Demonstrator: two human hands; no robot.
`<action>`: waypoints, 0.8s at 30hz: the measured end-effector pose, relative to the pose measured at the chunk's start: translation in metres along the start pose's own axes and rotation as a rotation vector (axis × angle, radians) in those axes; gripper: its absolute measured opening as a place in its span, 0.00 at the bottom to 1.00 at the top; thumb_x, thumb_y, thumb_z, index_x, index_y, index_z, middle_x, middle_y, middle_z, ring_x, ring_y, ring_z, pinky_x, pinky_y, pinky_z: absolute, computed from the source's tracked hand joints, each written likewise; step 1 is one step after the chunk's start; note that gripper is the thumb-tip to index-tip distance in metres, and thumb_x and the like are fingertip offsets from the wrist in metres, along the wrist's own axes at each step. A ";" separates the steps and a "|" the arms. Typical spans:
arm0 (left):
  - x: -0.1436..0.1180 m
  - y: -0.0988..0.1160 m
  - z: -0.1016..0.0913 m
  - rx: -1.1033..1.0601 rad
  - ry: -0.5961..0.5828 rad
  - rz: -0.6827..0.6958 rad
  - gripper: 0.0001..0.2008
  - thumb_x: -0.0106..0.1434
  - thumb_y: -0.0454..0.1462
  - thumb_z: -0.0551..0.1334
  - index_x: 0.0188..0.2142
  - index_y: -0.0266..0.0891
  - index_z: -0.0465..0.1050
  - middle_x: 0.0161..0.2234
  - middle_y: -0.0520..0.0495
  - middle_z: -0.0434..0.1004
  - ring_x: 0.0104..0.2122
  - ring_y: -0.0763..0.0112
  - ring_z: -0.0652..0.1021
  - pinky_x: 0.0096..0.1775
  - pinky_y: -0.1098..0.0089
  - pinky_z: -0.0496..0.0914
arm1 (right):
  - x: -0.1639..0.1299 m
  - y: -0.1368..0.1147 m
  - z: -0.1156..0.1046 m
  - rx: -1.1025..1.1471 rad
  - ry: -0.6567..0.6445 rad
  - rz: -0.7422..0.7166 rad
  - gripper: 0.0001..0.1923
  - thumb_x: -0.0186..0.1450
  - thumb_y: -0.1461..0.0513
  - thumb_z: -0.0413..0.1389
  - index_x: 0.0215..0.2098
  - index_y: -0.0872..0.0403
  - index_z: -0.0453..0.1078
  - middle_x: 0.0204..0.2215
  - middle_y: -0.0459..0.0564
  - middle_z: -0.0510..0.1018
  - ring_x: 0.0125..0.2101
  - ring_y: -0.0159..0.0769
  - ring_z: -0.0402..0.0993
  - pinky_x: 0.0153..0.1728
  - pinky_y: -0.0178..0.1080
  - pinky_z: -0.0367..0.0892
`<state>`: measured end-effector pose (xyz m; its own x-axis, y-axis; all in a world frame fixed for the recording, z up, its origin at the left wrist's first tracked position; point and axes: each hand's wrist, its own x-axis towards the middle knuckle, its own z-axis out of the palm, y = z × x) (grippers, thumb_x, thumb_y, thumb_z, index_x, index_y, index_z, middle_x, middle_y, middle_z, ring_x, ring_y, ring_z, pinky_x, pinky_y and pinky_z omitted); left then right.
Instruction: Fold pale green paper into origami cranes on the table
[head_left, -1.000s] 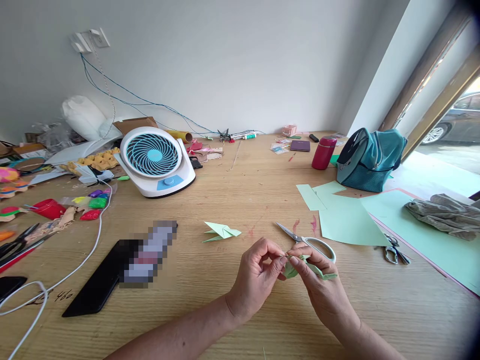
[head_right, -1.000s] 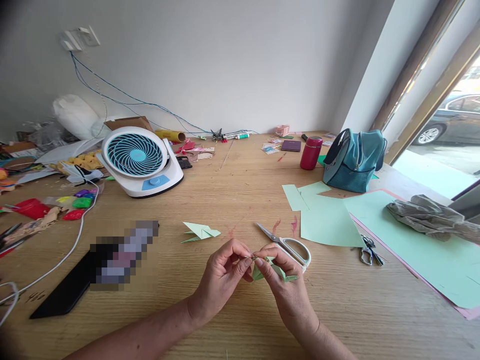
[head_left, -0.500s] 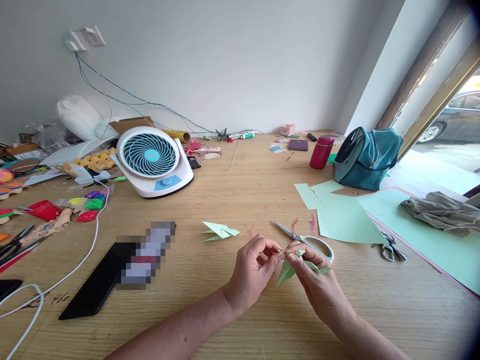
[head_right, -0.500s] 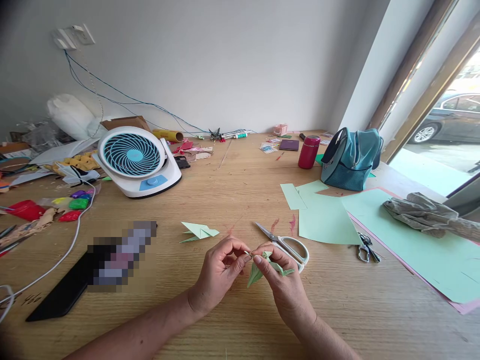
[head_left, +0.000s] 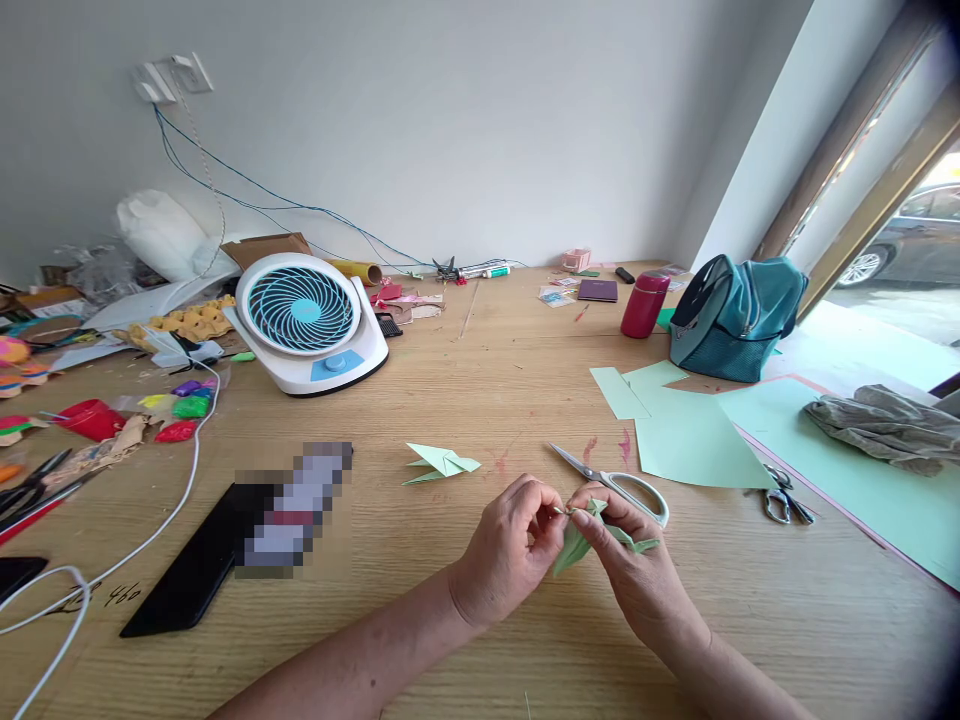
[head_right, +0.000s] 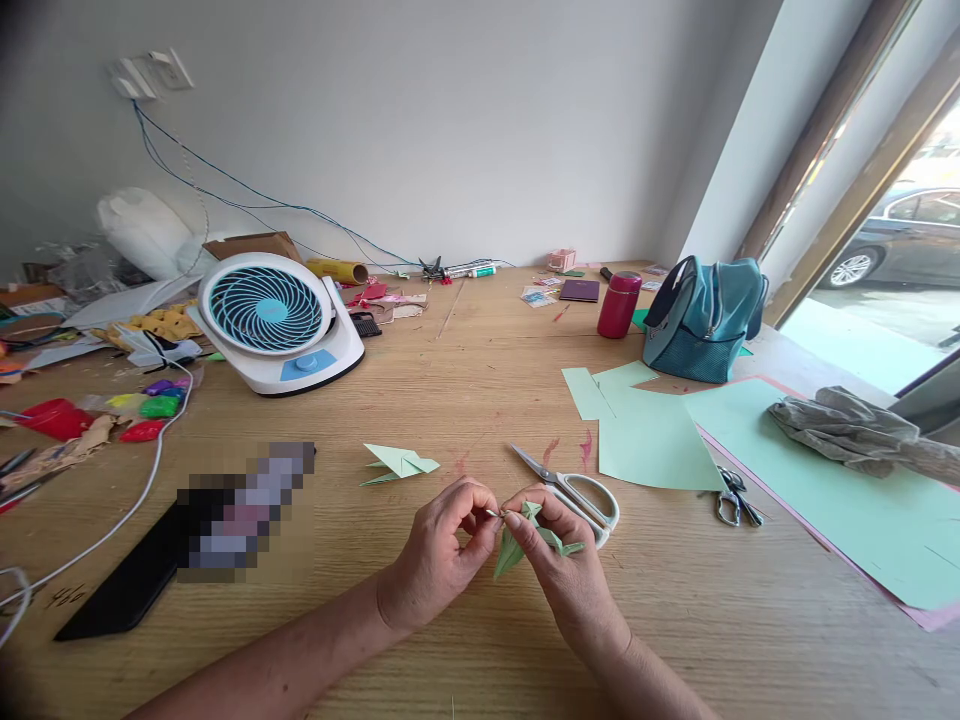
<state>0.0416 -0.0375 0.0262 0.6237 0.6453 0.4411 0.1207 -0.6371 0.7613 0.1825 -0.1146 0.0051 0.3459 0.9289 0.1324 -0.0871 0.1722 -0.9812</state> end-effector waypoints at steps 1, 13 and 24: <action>0.000 0.000 0.000 0.016 0.001 0.014 0.03 0.64 0.31 0.57 0.33 0.39 0.66 0.31 0.49 0.70 0.29 0.74 0.73 0.31 0.76 0.69 | 0.000 0.000 0.000 0.002 0.001 0.006 0.09 0.64 0.54 0.62 0.33 0.51 0.74 0.30 0.47 0.72 0.32 0.35 0.66 0.33 0.36 0.65; 0.003 -0.001 -0.001 -0.082 -0.012 0.002 0.07 0.67 0.36 0.59 0.31 0.38 0.67 0.29 0.50 0.68 0.28 0.75 0.71 0.28 0.77 0.66 | 0.001 0.001 -0.002 -0.031 -0.006 -0.059 0.09 0.65 0.55 0.61 0.30 0.51 0.74 0.29 0.46 0.72 0.33 0.35 0.66 0.35 0.35 0.64; 0.001 -0.002 0.000 -0.006 0.026 0.090 0.08 0.65 0.31 0.56 0.29 0.39 0.61 0.28 0.51 0.66 0.29 0.74 0.68 0.32 0.73 0.64 | 0.001 0.001 0.001 0.039 -0.044 0.000 0.09 0.65 0.56 0.62 0.31 0.51 0.72 0.30 0.45 0.71 0.33 0.34 0.65 0.35 0.35 0.64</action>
<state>0.0420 -0.0359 0.0254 0.6114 0.5962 0.5204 0.0601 -0.6906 0.7207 0.1823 -0.1132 0.0044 0.3045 0.9423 0.1390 -0.1239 0.1839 -0.9751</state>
